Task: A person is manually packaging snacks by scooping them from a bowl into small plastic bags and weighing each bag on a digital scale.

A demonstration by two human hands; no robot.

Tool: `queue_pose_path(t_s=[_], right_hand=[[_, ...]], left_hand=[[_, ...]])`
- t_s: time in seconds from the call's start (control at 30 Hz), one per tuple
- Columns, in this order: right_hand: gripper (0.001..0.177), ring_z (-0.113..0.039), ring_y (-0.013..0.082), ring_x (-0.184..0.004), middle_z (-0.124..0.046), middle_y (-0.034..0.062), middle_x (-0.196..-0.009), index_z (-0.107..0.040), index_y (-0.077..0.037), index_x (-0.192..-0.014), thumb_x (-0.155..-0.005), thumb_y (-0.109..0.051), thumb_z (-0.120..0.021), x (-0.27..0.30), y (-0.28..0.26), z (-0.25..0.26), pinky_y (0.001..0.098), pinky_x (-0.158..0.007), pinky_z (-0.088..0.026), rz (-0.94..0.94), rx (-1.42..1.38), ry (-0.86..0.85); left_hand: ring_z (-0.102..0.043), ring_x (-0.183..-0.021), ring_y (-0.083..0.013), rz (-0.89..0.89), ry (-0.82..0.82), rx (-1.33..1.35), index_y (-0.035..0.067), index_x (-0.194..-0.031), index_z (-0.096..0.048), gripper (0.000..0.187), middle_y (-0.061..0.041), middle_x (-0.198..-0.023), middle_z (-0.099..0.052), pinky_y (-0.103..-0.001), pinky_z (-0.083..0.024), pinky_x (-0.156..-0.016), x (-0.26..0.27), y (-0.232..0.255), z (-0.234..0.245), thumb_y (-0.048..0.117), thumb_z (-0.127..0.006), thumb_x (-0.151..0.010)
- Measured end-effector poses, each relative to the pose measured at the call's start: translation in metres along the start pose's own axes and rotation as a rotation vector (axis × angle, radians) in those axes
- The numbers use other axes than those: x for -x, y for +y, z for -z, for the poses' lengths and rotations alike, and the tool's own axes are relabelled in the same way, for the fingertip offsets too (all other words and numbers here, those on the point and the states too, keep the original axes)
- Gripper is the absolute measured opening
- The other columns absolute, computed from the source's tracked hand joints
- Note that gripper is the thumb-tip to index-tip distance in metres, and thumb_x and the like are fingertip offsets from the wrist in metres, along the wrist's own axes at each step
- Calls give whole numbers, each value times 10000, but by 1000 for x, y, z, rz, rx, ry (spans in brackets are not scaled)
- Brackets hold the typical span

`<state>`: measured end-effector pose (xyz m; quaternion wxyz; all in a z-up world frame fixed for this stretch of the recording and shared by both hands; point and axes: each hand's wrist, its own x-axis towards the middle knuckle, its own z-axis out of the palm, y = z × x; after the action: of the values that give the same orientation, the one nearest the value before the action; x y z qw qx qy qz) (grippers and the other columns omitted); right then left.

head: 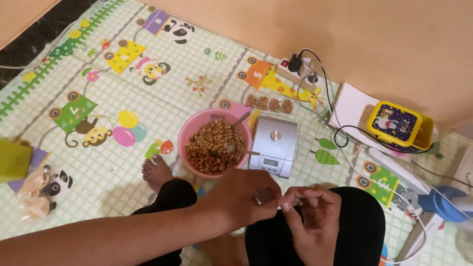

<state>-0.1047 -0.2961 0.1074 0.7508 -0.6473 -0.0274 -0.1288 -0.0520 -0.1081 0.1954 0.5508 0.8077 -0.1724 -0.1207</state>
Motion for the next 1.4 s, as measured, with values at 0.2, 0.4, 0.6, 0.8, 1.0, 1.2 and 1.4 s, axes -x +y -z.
queue_pose_path(t_s=[0.2, 0.4, 0.6, 0.8, 1.0, 1.2, 1.4], right_hand=[[528, -623, 212, -932, -606, 192, -1083, -351, -113, -1170, -836, 191, -625, 2, 6, -1, 320, -837, -536, 73, -135, 10], [476, -658, 241, -993, -593, 160, -1067, -317, -137, -1148, -889, 161, -583, 1, -3, 4, 330, -869, -554, 130, -113, 35], [458, -599, 231, -1045, -567, 130, -1061, -319, -156, -1137, -900, 140, -576, 0, -8, 15, 475, -1048, -570, 183, -91, 22], [458, -608, 252, -999, -561, 154, -1014, -318, -142, -1142, -885, 127, -584, -6, -10, 22, 535, -1065, -576, 172, -99, 71], [499, -650, 261, -996, -606, 131, -975, -355, -90, -1231, -862, 99, -632, -15, -14, 29, 511, -987, -612, 61, -73, 135], [388, -711, 222, -851, -767, 180, -988, -692, 86, -1114, -741, 168, -762, -16, -2, 30, 303, -776, -568, -258, -49, -27], [490, -683, 219, -809, -740, 190, -984, -659, 78, -1232, -763, 199, -737, -19, 0, 16, 305, -737, -559, -300, 11, 122]], left_hand=[[-650, -569, -96, 14, -24, 6, 84, -884, -771, 151, -6, -705, -755, -241, -519, -505, -9, 6, -2, 190, -767, -776], [-652, -575, -139, -81, -10, -90, 117, -898, -767, 150, 2, -782, -761, -268, -513, -503, -11, 8, -2, 208, -733, -785], [-581, -552, -106, -13, -67, -31, 123, -863, -746, 87, 25, -817, -736, -261, -471, -482, -13, 13, 1, 173, -733, -794], [-569, -545, -94, 8, -64, 18, 102, -857, -766, 99, 17, -768, -739, -247, -472, -494, -18, 17, 5, 171, -750, -788], [-661, -652, -84, -5, -67, 95, 46, -846, -767, 118, -1, -745, -747, -226, -554, -597, -21, 16, 4, 154, -748, -803], [-593, -594, -39, 60, 11, 260, 22, -912, -774, 105, -4, -740, -765, -187, -482, -549, -26, 5, 0, 115, -739, -879], [-699, -827, -123, 231, -160, 149, 77, -1315, -622, 697, -26, -968, -705, -254, -609, -719, -27, -12, -8, 350, -836, -710]])
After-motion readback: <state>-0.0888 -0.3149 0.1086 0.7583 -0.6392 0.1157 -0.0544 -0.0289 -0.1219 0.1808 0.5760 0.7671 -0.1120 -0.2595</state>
